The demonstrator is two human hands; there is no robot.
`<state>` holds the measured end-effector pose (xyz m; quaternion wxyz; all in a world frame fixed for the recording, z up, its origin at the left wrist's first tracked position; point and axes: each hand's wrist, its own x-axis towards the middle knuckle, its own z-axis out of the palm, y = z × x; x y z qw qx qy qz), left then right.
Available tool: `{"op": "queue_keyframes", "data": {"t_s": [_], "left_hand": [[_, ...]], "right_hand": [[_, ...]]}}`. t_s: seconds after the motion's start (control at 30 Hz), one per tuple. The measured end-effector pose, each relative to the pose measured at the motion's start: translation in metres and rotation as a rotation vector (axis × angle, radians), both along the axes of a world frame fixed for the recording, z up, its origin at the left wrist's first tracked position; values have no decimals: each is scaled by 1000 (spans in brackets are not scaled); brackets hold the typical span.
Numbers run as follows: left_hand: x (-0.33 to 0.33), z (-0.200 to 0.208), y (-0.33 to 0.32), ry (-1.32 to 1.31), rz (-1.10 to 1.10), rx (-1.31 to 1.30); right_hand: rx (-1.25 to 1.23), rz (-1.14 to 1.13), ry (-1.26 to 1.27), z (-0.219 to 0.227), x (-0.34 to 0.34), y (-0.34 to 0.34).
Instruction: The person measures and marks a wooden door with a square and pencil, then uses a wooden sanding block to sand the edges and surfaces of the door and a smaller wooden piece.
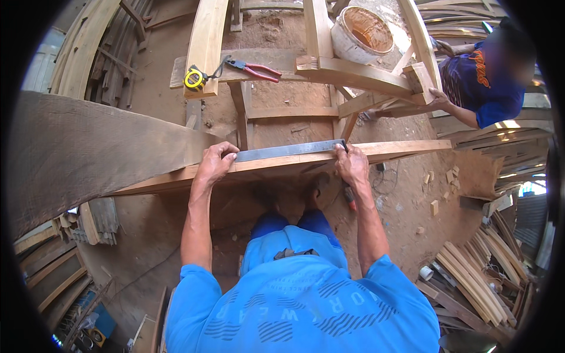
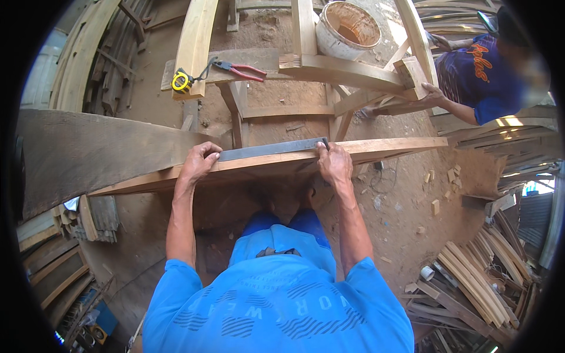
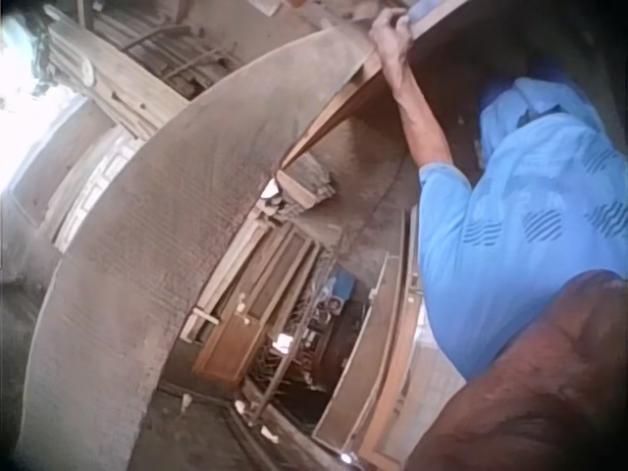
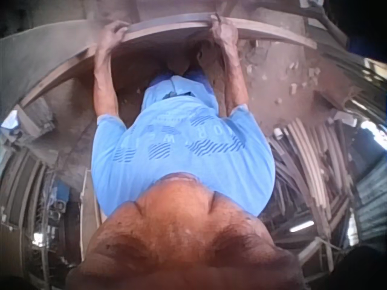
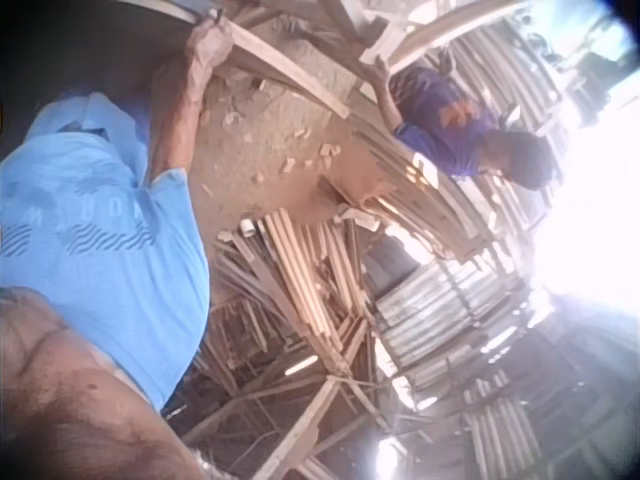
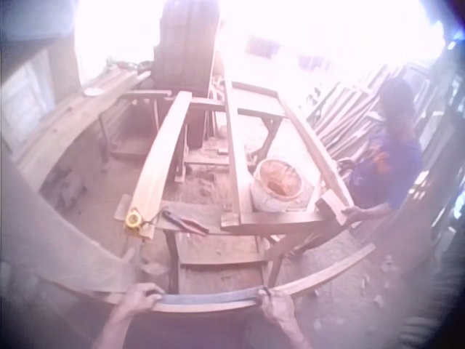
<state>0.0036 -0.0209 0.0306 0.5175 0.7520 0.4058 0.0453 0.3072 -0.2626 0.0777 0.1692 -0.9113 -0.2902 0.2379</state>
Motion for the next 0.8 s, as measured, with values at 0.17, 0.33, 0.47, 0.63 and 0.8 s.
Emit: {"op": "queue_keyframes", "data": {"t_s": [0.17,0.33,0.47,0.63,0.8], "left_hand": [[0,3,-1,-2,21,-13],[3,10,-3,-14,31,13],[2,10,-3,-19,47,-1],[2,13,0,-2,17,23],[1,9,0,-14,31,-22]], "right_hand": [[6,-28,67,6,-1,3],[-13,-19,51,11,-1,7],[-11,-7,4,9,-3,7],[38,-16,12,12,-5,7],[34,7,-20,10,-4,5]]}}
